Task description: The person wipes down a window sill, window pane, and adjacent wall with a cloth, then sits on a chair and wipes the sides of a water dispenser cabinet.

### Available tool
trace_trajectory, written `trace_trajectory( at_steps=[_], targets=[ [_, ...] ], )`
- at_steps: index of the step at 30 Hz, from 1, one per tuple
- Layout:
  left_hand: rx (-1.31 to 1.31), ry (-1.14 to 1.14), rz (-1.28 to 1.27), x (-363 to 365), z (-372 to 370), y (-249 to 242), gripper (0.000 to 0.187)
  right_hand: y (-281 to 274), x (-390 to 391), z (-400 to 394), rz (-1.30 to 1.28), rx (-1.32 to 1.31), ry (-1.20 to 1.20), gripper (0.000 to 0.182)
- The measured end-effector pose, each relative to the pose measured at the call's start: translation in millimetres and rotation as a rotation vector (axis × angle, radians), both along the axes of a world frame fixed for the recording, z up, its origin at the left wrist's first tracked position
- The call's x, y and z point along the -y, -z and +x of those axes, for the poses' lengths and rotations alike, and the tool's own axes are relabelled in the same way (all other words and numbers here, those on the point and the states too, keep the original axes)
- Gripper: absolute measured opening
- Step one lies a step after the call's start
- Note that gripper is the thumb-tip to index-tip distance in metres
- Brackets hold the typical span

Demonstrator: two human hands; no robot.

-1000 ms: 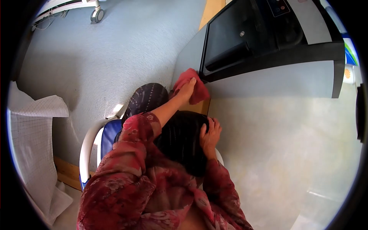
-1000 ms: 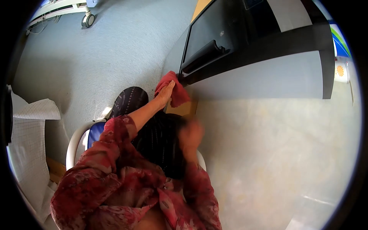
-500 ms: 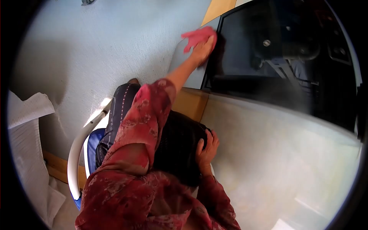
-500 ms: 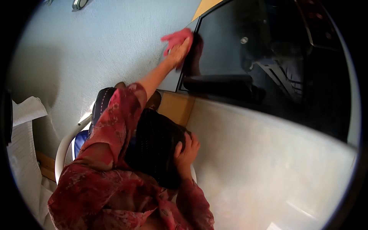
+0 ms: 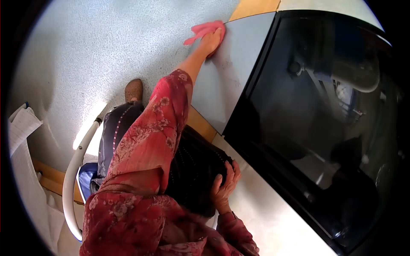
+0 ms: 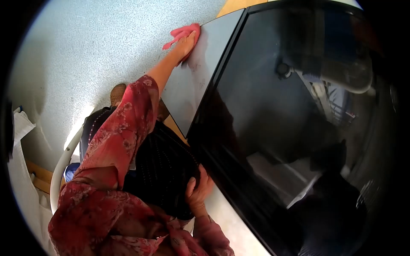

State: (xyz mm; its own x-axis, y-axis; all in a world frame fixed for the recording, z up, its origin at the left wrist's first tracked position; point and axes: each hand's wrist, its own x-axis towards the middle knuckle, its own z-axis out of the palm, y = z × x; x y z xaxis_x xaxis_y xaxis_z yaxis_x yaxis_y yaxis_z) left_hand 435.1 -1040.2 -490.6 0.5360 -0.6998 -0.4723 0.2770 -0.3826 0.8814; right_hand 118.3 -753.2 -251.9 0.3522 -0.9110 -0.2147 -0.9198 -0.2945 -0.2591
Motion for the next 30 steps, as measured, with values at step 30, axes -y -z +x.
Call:
trace_trajectory(
  at_steps=[30],
  targets=[
    [-0.047, 0.043, -0.393, -154, -100, -170, 0.061, -1, 19, 4, -0.329, 0.167, -0.253, 0.042]
  ],
)
